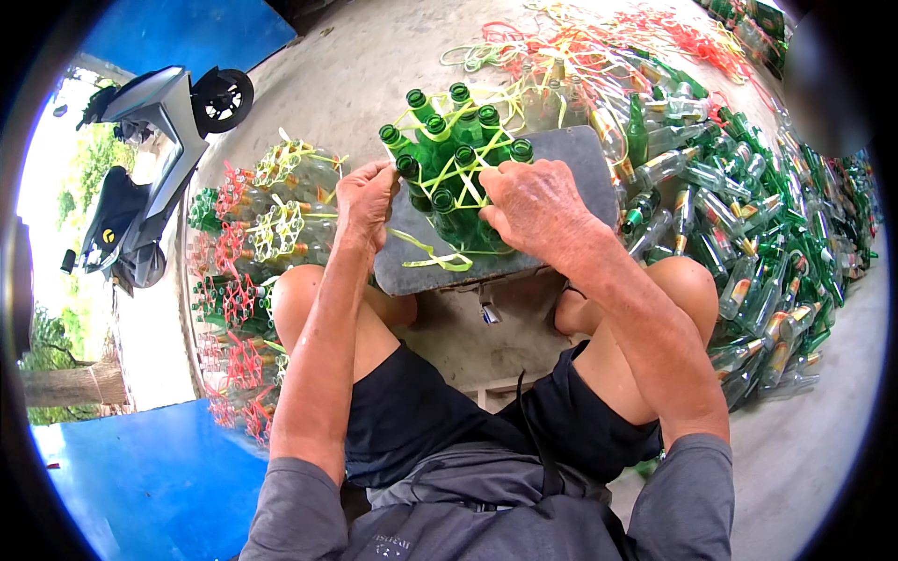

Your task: The person ties green glass bottles together with yellow string to form a bundle and then gathers another bottle from a pile on the floor.

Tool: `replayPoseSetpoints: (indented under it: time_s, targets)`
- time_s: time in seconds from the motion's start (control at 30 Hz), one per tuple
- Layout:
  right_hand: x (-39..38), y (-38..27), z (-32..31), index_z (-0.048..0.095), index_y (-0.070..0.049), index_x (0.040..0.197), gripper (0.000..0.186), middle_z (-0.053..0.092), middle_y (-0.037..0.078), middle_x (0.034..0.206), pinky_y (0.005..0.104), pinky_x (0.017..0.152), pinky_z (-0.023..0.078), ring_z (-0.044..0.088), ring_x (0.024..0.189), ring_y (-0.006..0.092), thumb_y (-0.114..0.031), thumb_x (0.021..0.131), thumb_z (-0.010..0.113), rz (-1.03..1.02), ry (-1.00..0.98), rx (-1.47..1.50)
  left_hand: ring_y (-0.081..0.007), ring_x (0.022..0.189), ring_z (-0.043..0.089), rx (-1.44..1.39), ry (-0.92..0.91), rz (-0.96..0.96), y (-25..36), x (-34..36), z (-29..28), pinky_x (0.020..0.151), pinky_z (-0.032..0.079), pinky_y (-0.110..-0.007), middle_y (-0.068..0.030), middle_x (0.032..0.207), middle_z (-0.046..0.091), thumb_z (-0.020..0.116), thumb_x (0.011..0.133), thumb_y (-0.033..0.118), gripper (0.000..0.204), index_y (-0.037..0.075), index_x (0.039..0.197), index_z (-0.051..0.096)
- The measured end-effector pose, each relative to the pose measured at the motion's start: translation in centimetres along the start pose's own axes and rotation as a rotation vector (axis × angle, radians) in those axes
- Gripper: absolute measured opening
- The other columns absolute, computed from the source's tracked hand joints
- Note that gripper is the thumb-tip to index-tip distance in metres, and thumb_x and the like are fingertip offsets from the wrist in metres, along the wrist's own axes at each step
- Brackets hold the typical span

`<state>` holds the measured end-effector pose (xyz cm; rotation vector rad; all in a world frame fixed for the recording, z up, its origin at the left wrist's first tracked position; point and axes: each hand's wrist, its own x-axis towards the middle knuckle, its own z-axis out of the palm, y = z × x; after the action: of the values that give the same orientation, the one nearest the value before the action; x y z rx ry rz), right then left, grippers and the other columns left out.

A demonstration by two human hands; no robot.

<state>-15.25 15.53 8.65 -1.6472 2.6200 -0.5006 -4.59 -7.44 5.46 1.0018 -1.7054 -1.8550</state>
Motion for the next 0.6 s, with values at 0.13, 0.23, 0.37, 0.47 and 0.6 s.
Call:
replayPoseSetpoints:
  time_s: [0.13, 0.23, 0.37, 0.47, 0.6]
  targets:
    - [0.6, 1.2, -0.5, 0.067, -0.005, 0.100, 0.027, 0.068, 0.016, 0.092, 0.0504, 0.080, 0.054, 0.070, 0.092, 0.0395, -0.028, 0.087, 0.075, 0.008, 0.011, -0.022, -0.0061, 0.067, 0.051, -0.086, 0.045, -0.016, -0.9, -1.3, 0.0, 0.062, 0.039, -0.024, 0.0024, 0.078, 0.066, 0.075, 0.091, 0.010, 0.017, -0.005, 0.098, 0.078]
    - [1.4, 2.7, -1.0, 0.070, -0.007, 0.107, 0.026, 0.069, 0.016, 0.097, 0.0504, 0.083, 0.054, 0.070, 0.095, 0.0389, -0.020, 0.085, 0.076, 0.019, 0.011, -0.049, -0.0025, 0.053, 0.040, -0.144, 0.044, -0.016, -2.2, -2.8, 0.2, 0.048, 0.027, -0.022, 0.0061, 0.068, 0.057, 0.076, 0.094, 0.014, 0.012, 0.002, 0.096, 0.075]
    - [2.4, 3.8, -1.3, 0.072, -0.008, 0.109, 0.026, 0.069, 0.016, 0.098, 0.0493, 0.085, 0.055, 0.070, 0.097, 0.0383, -0.012, 0.083, 0.074, 0.034, 0.051, -0.047, -0.0006, 0.047, 0.037, -0.231, 0.066, -0.017, -3.5, -5.1, 1.1, 0.041, 0.023, -0.020, 0.0067, 0.065, 0.056, 0.079, 0.094, 0.016, 0.011, 0.006, 0.093, 0.074]
    - [3.1, 5.0, -1.1, 0.073, -0.009, 0.109, 0.026, 0.070, 0.016, 0.099, 0.0482, 0.086, 0.056, 0.070, 0.100, 0.0380, -0.012, 0.083, 0.074, -0.025, 0.065, -0.014, 0.0000, 0.049, 0.039, -0.288, 0.062, -0.016, -3.7, -5.8, 1.1, 0.042, 0.024, -0.018, 0.0062, 0.067, 0.058, 0.081, 0.093, 0.015, 0.012, 0.006, 0.094, 0.074]
    - [3.4, 4.0, -1.3, 0.073, -0.009, 0.110, 0.027, 0.070, 0.017, 0.101, 0.0484, 0.088, 0.054, 0.069, 0.102, 0.0382, -0.009, 0.083, 0.071, 0.017, 0.025, 0.024, 0.0002, 0.050, 0.041, -0.315, 0.052, -0.033, -3.7, -5.8, 0.4, 0.043, 0.025, -0.018, 0.0062, 0.069, 0.058, 0.081, 0.093, 0.016, 0.012, 0.007, 0.096, 0.073]
